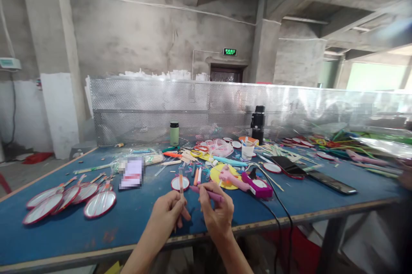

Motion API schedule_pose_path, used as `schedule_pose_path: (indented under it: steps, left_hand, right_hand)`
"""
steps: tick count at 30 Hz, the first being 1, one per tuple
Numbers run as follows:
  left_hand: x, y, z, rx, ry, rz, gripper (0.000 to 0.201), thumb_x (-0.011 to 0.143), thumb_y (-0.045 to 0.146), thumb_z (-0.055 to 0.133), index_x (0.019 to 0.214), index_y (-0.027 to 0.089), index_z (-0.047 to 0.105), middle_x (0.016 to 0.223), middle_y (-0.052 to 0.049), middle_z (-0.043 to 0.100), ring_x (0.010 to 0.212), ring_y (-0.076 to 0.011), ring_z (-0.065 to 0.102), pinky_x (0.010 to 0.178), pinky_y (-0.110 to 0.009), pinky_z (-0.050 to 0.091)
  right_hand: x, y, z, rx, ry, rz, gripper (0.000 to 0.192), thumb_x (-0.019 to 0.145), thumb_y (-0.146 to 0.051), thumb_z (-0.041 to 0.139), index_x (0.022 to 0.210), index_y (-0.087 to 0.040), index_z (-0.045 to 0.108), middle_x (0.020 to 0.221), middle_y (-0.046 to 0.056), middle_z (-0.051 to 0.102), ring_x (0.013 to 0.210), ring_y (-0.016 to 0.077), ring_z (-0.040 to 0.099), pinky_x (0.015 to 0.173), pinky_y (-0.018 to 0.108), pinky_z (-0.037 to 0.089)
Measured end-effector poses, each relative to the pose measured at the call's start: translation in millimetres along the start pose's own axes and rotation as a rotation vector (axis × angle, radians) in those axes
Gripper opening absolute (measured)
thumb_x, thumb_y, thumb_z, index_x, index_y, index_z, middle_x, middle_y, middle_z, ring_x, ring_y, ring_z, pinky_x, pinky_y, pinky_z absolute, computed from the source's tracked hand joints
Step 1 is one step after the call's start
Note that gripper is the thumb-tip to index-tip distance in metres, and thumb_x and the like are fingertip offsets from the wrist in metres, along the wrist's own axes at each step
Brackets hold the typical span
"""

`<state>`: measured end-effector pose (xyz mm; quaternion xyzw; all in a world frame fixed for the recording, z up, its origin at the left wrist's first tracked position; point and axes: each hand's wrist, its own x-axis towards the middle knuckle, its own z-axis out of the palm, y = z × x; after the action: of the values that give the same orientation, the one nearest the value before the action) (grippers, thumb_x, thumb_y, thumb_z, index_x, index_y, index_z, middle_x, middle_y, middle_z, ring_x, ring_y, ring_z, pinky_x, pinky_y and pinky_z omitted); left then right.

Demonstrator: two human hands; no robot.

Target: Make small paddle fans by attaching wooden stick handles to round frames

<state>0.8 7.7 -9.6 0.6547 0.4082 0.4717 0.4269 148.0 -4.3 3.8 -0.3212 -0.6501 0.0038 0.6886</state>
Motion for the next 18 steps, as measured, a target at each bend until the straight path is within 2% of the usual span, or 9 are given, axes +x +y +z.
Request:
schedule_pose_path:
  steps: [3, 7, 12, 18]
  left_hand:
    - [0.4, -1.3, -0.4, 0.001, 0.008, -0.013, 0.032, 0.081, 0.050, 0.056, 0.076, 0.018, 0.056, 0.061, -0.006, 0.074, 0.039, -0.0103, 0.050, 0.037, -0.019, 0.032]
    - [-0.3, 0.8, -0.5, 0.010, -0.002, -0.029, 0.031, 0.079, 0.049, 0.057, 0.075, 0.018, 0.056, 0.059, -0.006, 0.073, 0.039, -0.0103, 0.050, 0.038, -0.019, 0.032]
    - [1.9, 2.2, -0.2, 0.030, -0.044, -0.060, 0.030, 0.075, 0.047, 0.059, 0.072, 0.017, 0.058, 0.050, -0.003, 0.068, 0.038, -0.0110, 0.049, 0.038, -0.019, 0.032]
    - [3.5, 1.8, -0.2, 0.044, -0.042, -0.079, 0.033, 0.077, 0.050, 0.057, 0.073, 0.017, 0.058, 0.046, -0.002, 0.066, 0.037, -0.0109, 0.048, 0.038, -0.019, 0.032]
  right_hand:
    - [0.8, 1.1, 0.6, 0.014, 0.027, 0.054, 0.020, 0.092, -0.022, 0.054, 0.076, -0.017, 0.064, 0.055, -0.003, 0.055, 0.047, 0.0098, 0.054, 0.047, 0.019, 0.045]
    - [0.7, 0.6, 2.1, 0.033, 0.014, 0.080, 0.022, 0.092, -0.025, 0.055, 0.074, -0.017, 0.065, 0.056, -0.003, 0.057, 0.042, 0.0083, 0.050, 0.042, 0.019, 0.043]
    - [0.7, 0.3, 2.2, 0.044, 0.020, 0.089, 0.022, 0.092, -0.026, 0.054, 0.075, -0.016, 0.066, 0.060, -0.001, 0.060, 0.043, 0.0085, 0.051, 0.043, 0.019, 0.044]
    - [1.3, 0.2, 2.3, 0.050, 0.028, 0.091, 0.024, 0.092, -0.026, 0.054, 0.073, -0.016, 0.064, 0.060, -0.001, 0.060, 0.047, 0.0092, 0.051, 0.046, 0.020, 0.044]
